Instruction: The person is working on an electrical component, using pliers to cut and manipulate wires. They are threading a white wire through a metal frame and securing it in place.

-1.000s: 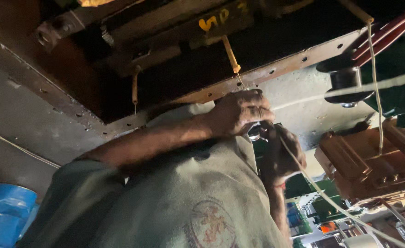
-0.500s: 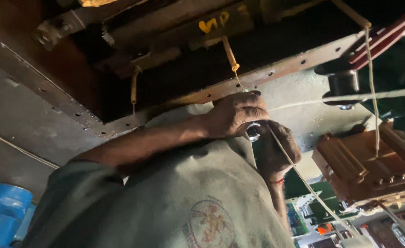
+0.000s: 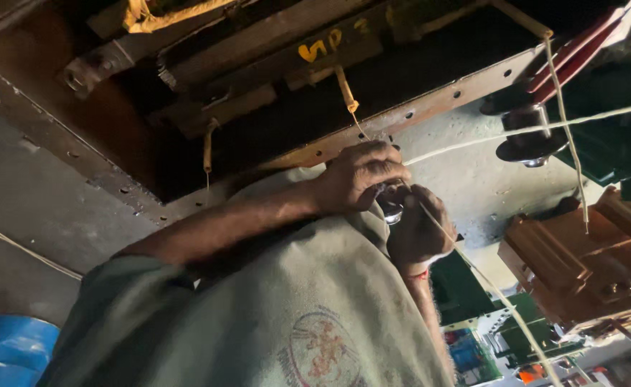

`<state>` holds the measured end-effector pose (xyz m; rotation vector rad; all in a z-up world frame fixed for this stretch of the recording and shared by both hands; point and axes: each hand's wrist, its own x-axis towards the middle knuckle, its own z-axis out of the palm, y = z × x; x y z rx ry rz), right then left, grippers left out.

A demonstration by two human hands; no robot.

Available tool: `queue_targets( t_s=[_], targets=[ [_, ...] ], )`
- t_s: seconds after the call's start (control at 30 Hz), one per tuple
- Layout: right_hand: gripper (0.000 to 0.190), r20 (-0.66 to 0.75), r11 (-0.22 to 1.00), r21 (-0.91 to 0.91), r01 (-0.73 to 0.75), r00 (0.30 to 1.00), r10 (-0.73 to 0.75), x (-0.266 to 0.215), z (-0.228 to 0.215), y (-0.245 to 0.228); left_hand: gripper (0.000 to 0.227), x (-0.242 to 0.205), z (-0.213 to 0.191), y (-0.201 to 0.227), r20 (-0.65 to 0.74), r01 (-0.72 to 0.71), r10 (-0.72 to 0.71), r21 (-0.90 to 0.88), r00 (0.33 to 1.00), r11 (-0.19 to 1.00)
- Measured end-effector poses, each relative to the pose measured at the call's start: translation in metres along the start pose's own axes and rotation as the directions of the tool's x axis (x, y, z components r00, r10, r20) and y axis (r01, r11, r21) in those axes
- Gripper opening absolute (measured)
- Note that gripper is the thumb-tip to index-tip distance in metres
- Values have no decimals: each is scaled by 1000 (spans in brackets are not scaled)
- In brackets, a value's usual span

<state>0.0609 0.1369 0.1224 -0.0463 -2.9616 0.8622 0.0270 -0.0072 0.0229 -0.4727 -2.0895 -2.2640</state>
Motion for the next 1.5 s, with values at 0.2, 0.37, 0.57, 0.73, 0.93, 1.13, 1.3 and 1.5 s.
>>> queue_targets(
  t_s=[0.2, 0.37, 0.57, 0.73, 0.93, 1.13, 1.3, 1.5],
  targets=[
    [35, 41, 919, 383, -91, 996, 82, 4, -17, -26, 26, 4, -7, 3, -10, -42, 42, 17, 999, 999],
    [25, -54, 984, 137, -116, 991, 124, 1, -24, -32, 16, 1, -10, 7, -9, 12, -11, 109, 1000, 994],
    [33, -87, 947, 272, -170, 976, 200, -14, -35, -27, 16, 4, -8, 6, -3, -65, 66, 104, 998, 992],
    [27, -79, 935, 287, -206, 968, 238, -22, -34, -23, 17, 1, -7, 4, -11, -46, 47, 76, 999, 996],
    [20, -11, 942, 294, -164, 985, 175, -7, -28, -25, 16, 3, -7, 2, 13, -67, 66, 96, 998, 993],
    [21, -44, 953, 278, -120, 990, 137, -10, -49, -27, 29, 3, -5, 1, 0, -82, 82, 92, 997, 992],
    [24, -202, 991, -38, -125, 973, 115, -23, -53, -24, 25, 1, -1, -3, -10, -124, 124, 59, 992, 991],
    [17, -209, 968, 249, 39, 978, 15, -14, -32, -14, 27, -5, 8, -1, 15, 2, -2, 35, 1000, 999]
  ],
)
